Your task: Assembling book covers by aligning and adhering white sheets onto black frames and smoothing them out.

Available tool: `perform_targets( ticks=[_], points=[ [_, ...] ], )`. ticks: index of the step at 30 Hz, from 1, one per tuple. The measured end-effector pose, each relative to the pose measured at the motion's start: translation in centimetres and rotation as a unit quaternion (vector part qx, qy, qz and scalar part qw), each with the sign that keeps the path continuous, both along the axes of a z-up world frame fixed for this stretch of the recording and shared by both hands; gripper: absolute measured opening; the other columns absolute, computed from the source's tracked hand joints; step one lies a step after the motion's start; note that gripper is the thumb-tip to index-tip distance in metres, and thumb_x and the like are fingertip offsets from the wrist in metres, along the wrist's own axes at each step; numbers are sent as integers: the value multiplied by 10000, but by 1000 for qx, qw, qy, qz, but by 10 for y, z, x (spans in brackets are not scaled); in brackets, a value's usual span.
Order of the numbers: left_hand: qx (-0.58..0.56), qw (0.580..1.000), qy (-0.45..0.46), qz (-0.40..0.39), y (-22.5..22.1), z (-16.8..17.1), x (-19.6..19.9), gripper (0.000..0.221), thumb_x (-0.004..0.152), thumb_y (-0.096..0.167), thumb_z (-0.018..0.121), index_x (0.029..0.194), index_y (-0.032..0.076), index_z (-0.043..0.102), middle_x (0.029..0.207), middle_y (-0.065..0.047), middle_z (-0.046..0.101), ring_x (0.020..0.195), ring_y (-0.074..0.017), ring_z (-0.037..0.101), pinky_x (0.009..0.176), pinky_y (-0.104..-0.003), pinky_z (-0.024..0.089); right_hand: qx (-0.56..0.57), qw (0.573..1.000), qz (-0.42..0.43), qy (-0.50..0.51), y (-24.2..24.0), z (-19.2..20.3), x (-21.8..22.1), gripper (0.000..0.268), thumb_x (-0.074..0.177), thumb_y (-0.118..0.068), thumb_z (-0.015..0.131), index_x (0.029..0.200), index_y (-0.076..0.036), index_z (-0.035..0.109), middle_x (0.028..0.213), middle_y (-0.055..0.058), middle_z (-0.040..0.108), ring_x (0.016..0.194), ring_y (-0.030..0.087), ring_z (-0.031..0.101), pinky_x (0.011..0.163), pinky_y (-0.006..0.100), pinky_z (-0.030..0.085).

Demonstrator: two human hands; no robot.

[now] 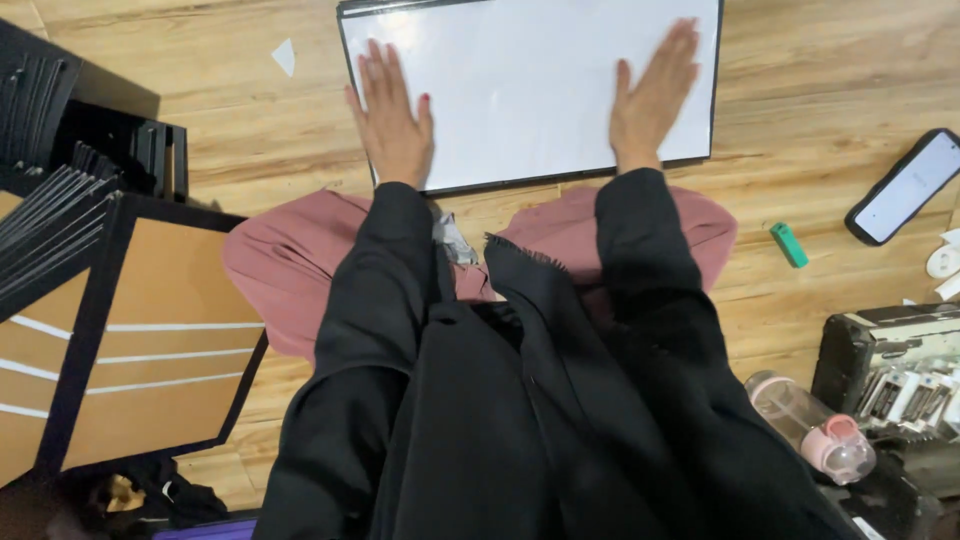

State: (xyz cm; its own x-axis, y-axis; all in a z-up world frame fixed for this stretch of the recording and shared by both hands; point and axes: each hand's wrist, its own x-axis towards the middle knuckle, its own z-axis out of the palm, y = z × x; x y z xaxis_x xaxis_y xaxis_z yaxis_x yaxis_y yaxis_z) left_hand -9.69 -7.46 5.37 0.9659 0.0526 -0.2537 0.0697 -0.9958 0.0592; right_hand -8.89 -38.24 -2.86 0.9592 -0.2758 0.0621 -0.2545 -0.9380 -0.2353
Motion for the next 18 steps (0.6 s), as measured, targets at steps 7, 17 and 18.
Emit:
perform_targets(
  ticks=[7,17,18],
  points=[
    [-53,988,-97,104,29,-35,-16,549,1014,369,237,1453,107,36,1520,-61,36,1422,-197,44,1126,-471,-28,2,996,-89,6,-47,10,-24,594,1055,-466,248,1443,-80,18,1509,99,34,1421,277,96,1158,422,109],
    [-171,976,-55,-124,-86,-37,12,683,957,259,468,1444,76,26,1507,-79,8,1408,-216,29,1123,-479,48,149,972,168,-64,72,13,22,652,1004,-313,487,1453,-111,59,1517,54,62,1425,202,68,1173,404,39],
    [-72,978,-34,-191,-91,-28,17,595,1013,319,379,1448,90,43,1503,-56,7,1402,-199,32,1129,-453,41,61,969,236,30,87,32,31,560,1037,-265,408,1448,-86,73,1506,82,45,1411,227,60,1158,419,67]
  ],
)
